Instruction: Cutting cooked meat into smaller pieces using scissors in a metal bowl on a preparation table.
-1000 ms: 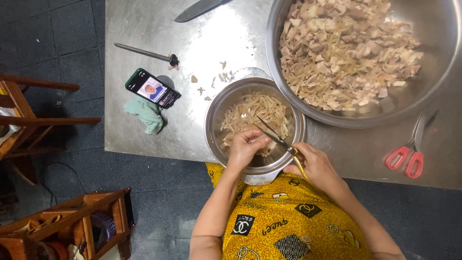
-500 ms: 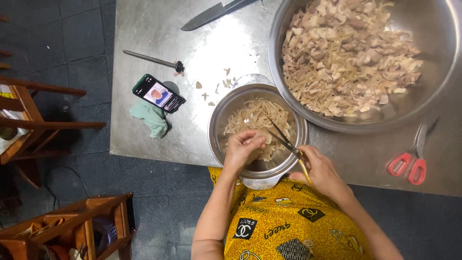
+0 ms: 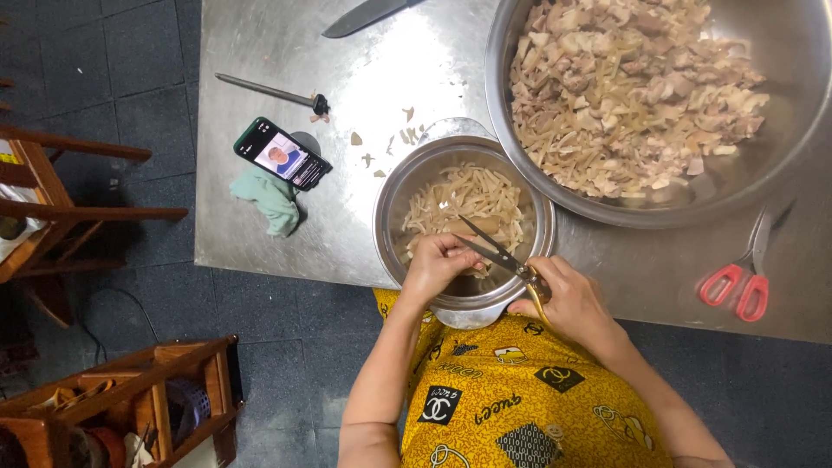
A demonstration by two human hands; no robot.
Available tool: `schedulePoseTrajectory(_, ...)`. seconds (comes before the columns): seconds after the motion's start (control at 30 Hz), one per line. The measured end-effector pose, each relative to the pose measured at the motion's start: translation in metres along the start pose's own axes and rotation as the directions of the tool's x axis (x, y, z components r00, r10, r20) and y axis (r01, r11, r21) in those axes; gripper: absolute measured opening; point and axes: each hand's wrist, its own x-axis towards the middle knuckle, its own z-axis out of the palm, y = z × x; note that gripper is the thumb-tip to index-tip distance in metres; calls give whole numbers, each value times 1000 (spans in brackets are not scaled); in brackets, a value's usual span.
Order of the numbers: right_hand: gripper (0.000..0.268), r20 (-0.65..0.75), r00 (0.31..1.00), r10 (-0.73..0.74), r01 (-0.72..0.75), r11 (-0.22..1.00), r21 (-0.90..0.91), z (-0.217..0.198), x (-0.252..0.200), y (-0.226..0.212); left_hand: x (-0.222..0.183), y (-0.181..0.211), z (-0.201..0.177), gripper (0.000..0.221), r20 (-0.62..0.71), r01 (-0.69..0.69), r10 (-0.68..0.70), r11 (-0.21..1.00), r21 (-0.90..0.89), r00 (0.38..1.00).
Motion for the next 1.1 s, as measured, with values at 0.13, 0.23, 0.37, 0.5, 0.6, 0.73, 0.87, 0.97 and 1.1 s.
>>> schedulePoseTrajectory(0.13,62,-39,999,-35,37,998,50,8,-3,5,-5,9,0,20,13,-4,4,1000,-7,1000)
schedulePoseTrajectory(0.23,54,-46,998,-51,54,996,65,13,-5,9,-8,17,1,15,12,-15,15,1000,2,1000)
schedulePoseTrajectory(0.37,47,-37,997,-70,75,981,177,30,-10,19,-17,23,1,28,-137,-37,20,992,-124,990)
schedulePoseTrajectory(0.5,56,-40,998,-55,61,984,167,30,-16,12,-24,13,-11,42,-240,-136,113,988,-79,964)
schedulePoseTrajectory(0.6,84,-22,1000,-22,25,994,106,10,-14,-11,-25,-2,-16,38,-242,-215,193,974,-68,951)
schedulePoseTrajectory(0.73,87,49,999,17,-17,1000,-10,10,-16,-19,-32,-7,-13,39,-198,-209,195,977,-48,961)
schedulePoseTrajectory(0.87,85,55,998,20,-21,1000,3,13,-15,-20,-26,-18,-14,55,-126,-194,174,966,-169,977)
schedulePoseTrajectory(0.97,82,48,999,-9,5,997,77,16,-12,-20,-27,-20,-22,65,-91,-194,181,967,-164,979)
schedulePoseTrajectory(1.1,79,76,997,-7,-1,995,98,7,-3,-36,-28,-6,-27,67,-71,-175,164,967,-186,984)
